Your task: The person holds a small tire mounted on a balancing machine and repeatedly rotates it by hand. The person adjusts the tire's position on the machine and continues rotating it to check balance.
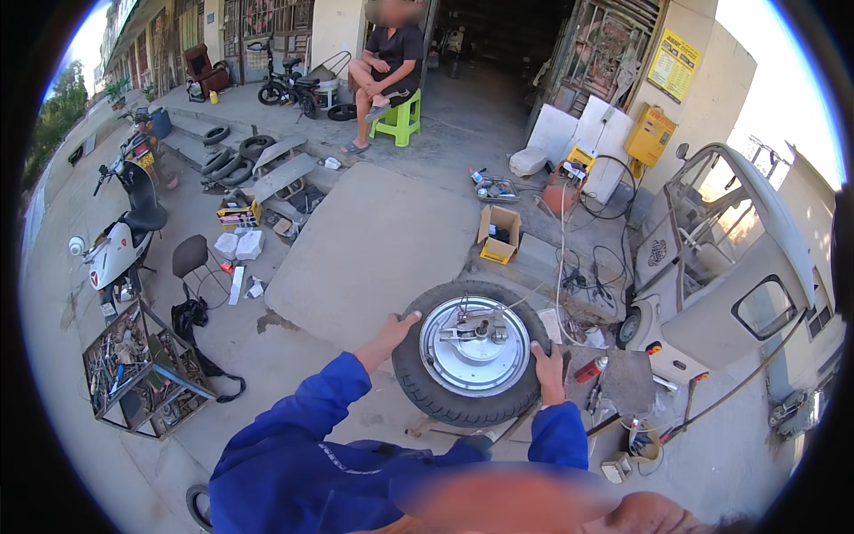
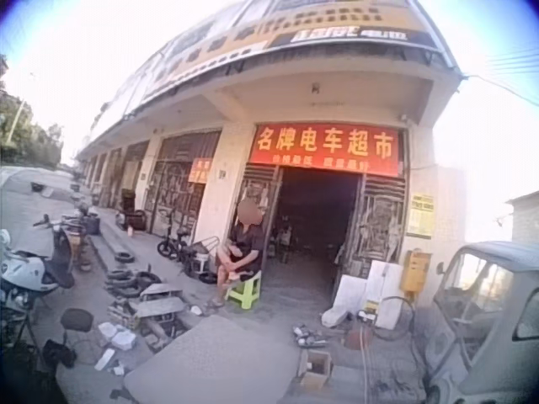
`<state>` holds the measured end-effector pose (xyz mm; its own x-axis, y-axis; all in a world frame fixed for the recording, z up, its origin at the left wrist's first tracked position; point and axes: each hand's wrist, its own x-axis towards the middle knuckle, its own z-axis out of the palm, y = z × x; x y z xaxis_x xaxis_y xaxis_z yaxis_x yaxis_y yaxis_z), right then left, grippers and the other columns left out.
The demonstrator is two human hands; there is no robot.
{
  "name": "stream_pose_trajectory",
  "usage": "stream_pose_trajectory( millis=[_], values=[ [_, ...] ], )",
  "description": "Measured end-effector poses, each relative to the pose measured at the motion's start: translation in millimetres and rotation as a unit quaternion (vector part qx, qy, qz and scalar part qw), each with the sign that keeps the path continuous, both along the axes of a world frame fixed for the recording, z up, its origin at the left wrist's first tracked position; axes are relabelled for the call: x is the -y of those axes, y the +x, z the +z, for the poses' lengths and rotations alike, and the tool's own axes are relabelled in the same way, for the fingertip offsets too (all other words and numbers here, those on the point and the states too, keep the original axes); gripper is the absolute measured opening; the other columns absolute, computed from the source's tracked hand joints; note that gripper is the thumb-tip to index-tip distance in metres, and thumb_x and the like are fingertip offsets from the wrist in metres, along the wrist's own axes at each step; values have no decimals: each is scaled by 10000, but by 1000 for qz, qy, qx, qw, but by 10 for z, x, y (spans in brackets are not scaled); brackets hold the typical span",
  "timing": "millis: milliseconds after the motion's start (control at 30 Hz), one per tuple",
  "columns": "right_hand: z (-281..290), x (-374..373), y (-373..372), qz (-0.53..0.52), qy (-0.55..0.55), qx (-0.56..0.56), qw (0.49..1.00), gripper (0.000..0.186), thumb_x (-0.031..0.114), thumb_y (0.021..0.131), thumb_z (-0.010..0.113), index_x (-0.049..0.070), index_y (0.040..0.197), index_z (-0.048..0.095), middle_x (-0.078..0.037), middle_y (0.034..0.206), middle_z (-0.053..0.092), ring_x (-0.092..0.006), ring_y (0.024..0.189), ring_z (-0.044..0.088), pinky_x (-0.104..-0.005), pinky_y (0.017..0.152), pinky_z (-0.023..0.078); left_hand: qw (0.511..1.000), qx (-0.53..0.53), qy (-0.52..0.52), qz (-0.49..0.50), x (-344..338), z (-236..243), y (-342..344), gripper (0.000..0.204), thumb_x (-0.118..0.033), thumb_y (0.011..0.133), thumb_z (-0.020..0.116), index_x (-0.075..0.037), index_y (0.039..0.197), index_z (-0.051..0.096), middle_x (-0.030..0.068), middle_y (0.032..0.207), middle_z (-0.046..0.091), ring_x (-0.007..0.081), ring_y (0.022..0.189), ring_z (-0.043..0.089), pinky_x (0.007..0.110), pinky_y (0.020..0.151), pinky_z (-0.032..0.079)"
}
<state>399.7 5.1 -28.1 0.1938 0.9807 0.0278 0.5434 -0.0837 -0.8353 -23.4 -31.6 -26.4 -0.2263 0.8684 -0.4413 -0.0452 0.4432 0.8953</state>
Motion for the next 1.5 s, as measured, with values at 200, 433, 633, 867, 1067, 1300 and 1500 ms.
stream_pose_trajectory(
  millis=[200,433,633,867,1067,1300,1500],
  values=[
    [360,1075,-634,-180,28,-145,973,981,459,909,780,-169,1545,373,-336,1549,486,-411,1447,480,-414,1208,358,953,239,-14,-187,-814,124,-31,607,-501,1013,687,37,1293,699,179,1147,771,259,927,766,382,859,625],
    [254,752,-290,-103,-38,-92,990,870,446,941,748,-123,1527,451,-313,1464,580,-378,1361,565,-398,1157,405,980,182,17,-76,-249,178,-42,668,-496,1027,669,110,1307,653,221,1166,744,255,977,750,382,882,604],
    [783,-341,-251,121,-111,-68,984,714,402,921,778,-45,1446,593,-187,1308,707,-244,1134,671,-362,1002,514,962,182,34,200,696,20,432,837,-506,993,712,183,1413,488,273,1267,670,293,1107,702,390,919,584],
    [580,-919,-281,204,-118,-73,969,704,428,927,799,-68,1397,630,-177,1253,726,-227,1060,693,-346,970,527,966,171,-21,194,764,-397,392,969,-558,925,770,189,1447,439,323,1364,611,351,1212,659,422,974,563],
    [412,-332,-148,76,-39,-82,993,698,404,928,785,-92,1393,629,-188,1262,722,-256,1140,674,-365,1014,509,987,98,31,122,83,-330,151,904,-521,894,812,182,1382,523,284,1248,684,332,1072,725,440,922,595],
    [550,1097,-702,-187,27,-65,980,899,434,968,729,-206,1507,401,-369,1503,514,-415,1417,504,-418,1197,360,973,18,35,-226,-1004,112,-28,886,-555,929,759,168,1403,564,294,1305,681,328,1135,712,432,996,564],
    [432,1003,-513,-139,12,-96,986,929,475,960,724,-175,1535,393,-364,1513,509,-421,1431,487,-422,1206,346,976,-3,39,-215,-954,149,-5,858,-566,946,737,159,1382,592,273,1274,702,317,1117,713,419,1013,543]
  ],
)
